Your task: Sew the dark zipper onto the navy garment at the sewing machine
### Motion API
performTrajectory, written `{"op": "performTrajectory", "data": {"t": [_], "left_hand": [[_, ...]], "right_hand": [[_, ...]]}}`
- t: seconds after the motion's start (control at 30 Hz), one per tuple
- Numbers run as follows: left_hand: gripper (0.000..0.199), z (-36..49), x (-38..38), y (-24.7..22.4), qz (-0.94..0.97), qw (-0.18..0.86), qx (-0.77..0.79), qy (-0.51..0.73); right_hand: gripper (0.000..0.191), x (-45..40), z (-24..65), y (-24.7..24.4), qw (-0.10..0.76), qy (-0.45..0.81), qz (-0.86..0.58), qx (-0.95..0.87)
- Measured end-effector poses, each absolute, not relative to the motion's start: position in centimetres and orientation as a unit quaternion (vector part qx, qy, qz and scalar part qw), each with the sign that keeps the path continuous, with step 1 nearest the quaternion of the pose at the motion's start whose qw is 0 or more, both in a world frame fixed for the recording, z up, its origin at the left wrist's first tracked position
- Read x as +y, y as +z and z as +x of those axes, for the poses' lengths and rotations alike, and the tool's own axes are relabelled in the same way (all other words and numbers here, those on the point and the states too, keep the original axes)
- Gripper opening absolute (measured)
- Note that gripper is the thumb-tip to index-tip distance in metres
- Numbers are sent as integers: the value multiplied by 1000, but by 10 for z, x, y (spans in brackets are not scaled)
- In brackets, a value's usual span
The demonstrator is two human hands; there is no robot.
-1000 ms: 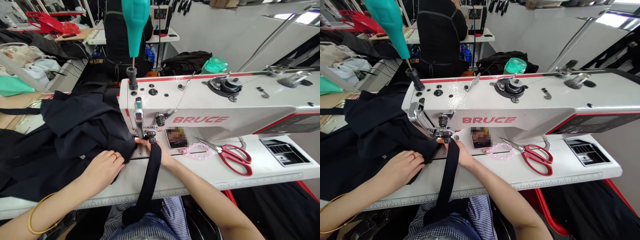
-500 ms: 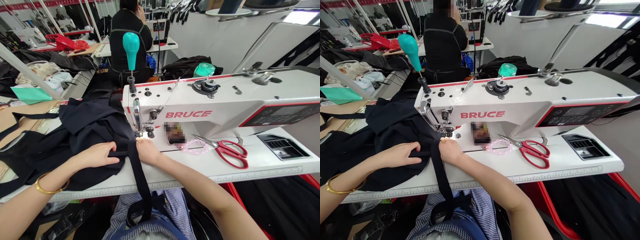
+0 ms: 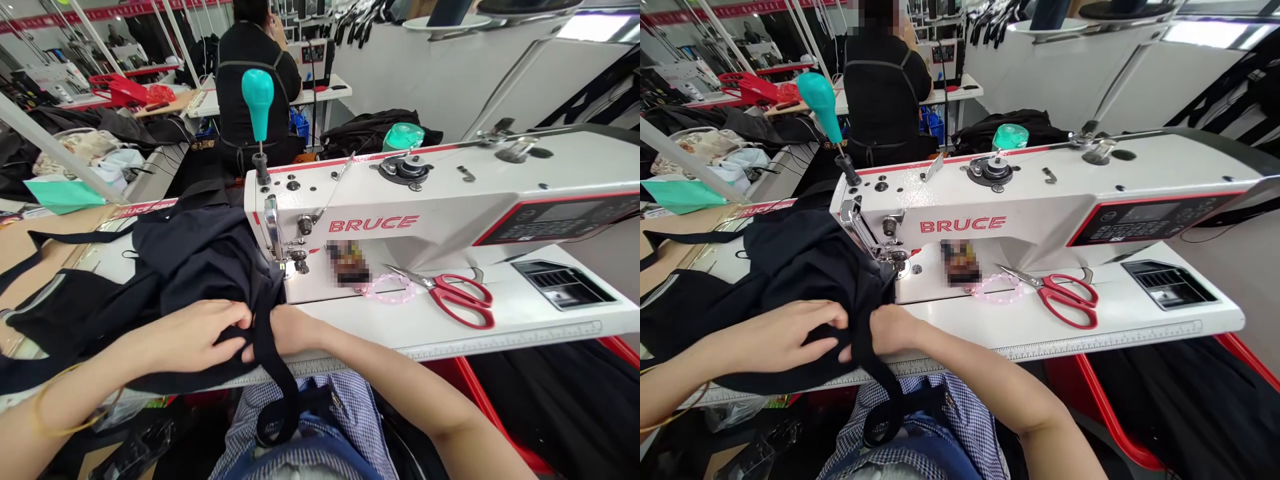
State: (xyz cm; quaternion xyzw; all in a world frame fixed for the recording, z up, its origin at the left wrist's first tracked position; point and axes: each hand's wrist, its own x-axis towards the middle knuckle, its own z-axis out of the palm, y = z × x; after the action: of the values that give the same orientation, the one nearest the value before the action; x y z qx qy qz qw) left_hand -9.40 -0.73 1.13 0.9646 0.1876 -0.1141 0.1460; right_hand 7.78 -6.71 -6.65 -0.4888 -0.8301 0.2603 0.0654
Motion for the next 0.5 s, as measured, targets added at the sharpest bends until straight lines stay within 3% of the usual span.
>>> {"op": "performTrajectory", "data": {"t": [0.1, 0.23, 0.37, 0.5], "left_hand": [[49, -71, 7, -11, 936, 212, 210, -188], [73, -66, 37, -32, 898, 111, 337, -260], [66, -60, 30, -36, 895, -22, 359, -266], [51, -41, 7, -46, 948, -125, 251, -153]], "right_hand": [[21, -82, 82, -54, 89, 382, -357, -848], [4, -99, 100, -59, 137, 320, -349, -870], [18, -106, 106, -86, 136, 155, -472, -857], [12, -104, 102, -100, 105, 106, -494, -857]]}}
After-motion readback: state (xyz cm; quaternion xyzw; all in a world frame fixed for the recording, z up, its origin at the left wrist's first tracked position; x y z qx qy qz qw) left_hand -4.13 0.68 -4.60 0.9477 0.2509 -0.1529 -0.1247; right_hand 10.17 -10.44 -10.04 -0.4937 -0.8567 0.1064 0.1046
